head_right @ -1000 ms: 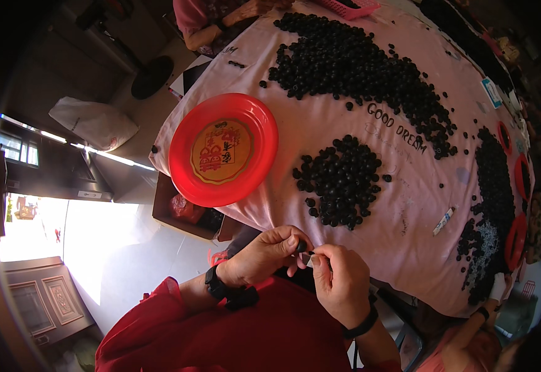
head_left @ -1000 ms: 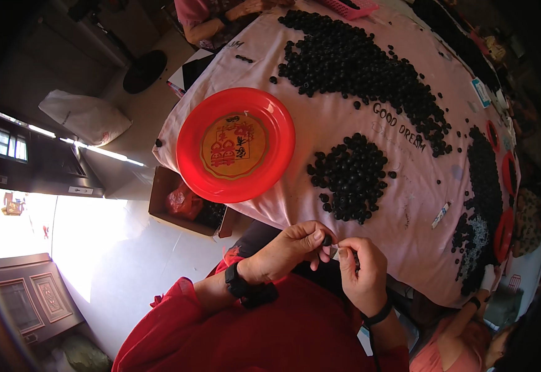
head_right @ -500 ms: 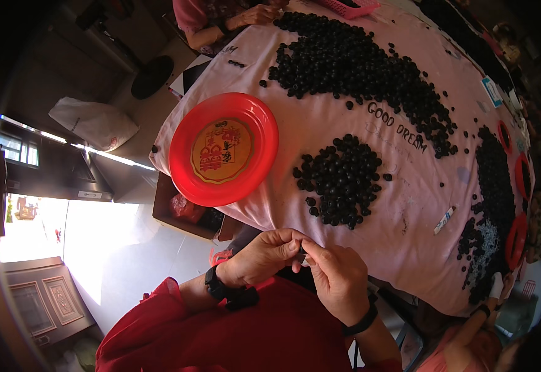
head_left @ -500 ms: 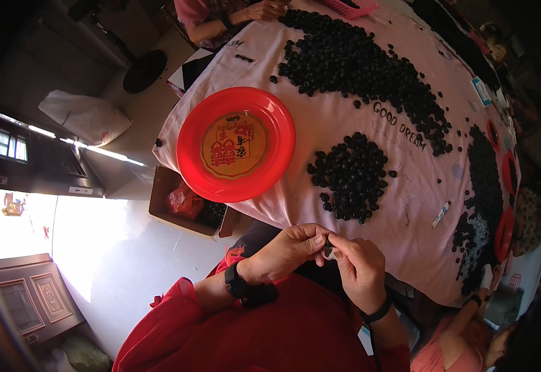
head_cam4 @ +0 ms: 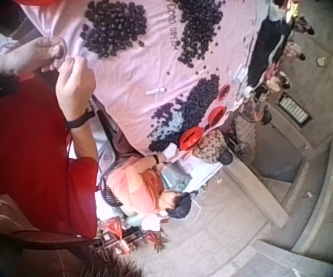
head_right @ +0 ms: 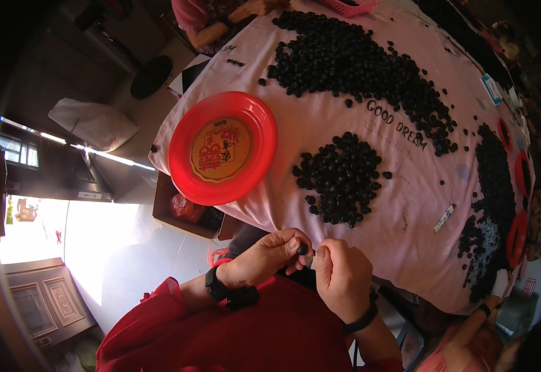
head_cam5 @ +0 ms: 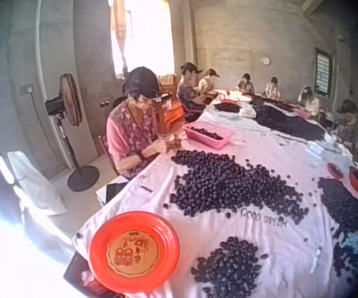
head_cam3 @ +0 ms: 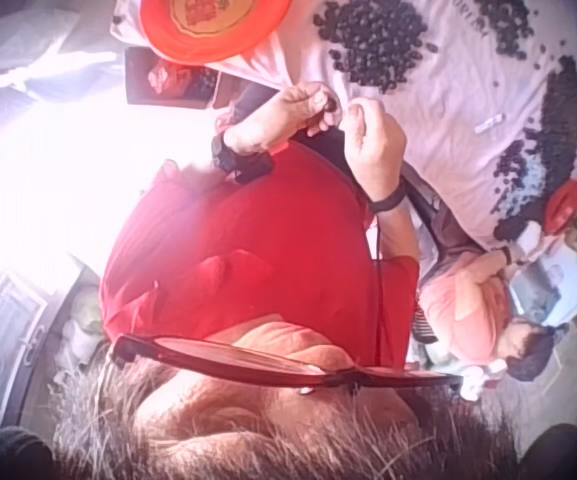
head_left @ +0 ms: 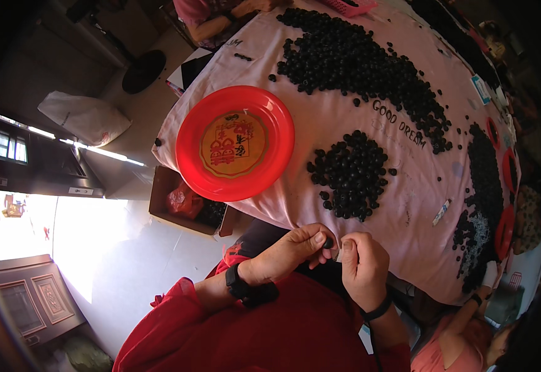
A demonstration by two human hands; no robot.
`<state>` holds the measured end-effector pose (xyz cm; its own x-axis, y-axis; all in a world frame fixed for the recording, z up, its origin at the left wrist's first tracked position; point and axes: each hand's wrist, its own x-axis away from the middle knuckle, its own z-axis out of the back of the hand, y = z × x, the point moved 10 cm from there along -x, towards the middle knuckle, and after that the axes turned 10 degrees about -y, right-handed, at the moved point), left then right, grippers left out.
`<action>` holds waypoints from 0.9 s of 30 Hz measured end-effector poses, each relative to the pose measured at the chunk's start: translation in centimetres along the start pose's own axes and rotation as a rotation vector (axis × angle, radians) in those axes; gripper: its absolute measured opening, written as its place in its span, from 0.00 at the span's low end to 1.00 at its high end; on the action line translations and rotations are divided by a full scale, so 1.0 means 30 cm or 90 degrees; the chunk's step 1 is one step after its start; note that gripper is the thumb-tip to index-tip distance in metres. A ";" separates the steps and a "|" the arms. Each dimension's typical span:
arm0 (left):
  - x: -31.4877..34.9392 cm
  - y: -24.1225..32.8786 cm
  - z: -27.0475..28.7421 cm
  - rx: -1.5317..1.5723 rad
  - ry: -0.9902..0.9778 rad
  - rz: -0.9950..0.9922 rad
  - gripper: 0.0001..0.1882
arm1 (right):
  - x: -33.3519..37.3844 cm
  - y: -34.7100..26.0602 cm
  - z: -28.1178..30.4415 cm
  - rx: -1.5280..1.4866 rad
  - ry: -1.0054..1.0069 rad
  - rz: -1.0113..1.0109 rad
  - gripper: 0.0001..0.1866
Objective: Applying glue to small black components at a table in a workshop setting.
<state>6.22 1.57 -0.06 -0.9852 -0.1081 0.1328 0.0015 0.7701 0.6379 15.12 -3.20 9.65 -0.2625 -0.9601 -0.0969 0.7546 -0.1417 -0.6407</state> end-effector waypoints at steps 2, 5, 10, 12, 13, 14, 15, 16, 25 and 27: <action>0.001 0.004 -0.001 -0.016 0.000 -0.002 0.17 | -0.003 -0.004 -0.005 0.005 0.006 0.005 0.04; 0.000 0.008 0.000 -0.051 -0.001 -0.001 0.17 | -0.004 -0.009 -0.007 0.014 0.011 0.008 0.05; 0.001 -0.001 0.000 -0.088 -0.012 0.019 0.17 | -0.007 -0.005 -0.013 0.015 0.007 -0.005 0.05; 0.003 -0.002 0.001 -0.084 -0.009 0.018 0.17 | -0.007 -0.006 -0.015 0.015 0.007 -0.003 0.06; 0.005 -0.006 0.002 -0.081 -0.005 0.025 0.17 | -0.007 -0.007 -0.015 0.015 0.007 -0.003 0.06; 0.005 -0.004 0.001 -0.082 -0.005 0.021 0.17 | -0.007 -0.006 -0.016 0.007 0.008 -0.003 0.06; 0.006 -0.005 0.001 -0.083 -0.003 0.024 0.17 | -0.007 -0.006 -0.017 -0.001 0.008 -0.003 0.06; 0.006 -0.008 0.001 -0.084 -0.002 0.030 0.17 | -0.007 -0.007 -0.017 -0.001 0.008 -0.003 0.06; 0.006 -0.008 0.000 -0.085 -0.003 0.034 0.17 | -0.009 -0.009 -0.020 0.007 0.001 -0.011 0.06; 0.005 -0.006 -0.002 -0.093 -0.007 0.031 0.17 | -0.009 -0.007 -0.022 0.009 0.000 -0.017 0.06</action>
<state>6.09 1.37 -0.12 -0.9852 -0.0653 0.1586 0.0735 0.6746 0.7345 14.63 -2.74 9.33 -0.2830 -0.9558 -0.0801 0.7559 -0.1709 -0.6320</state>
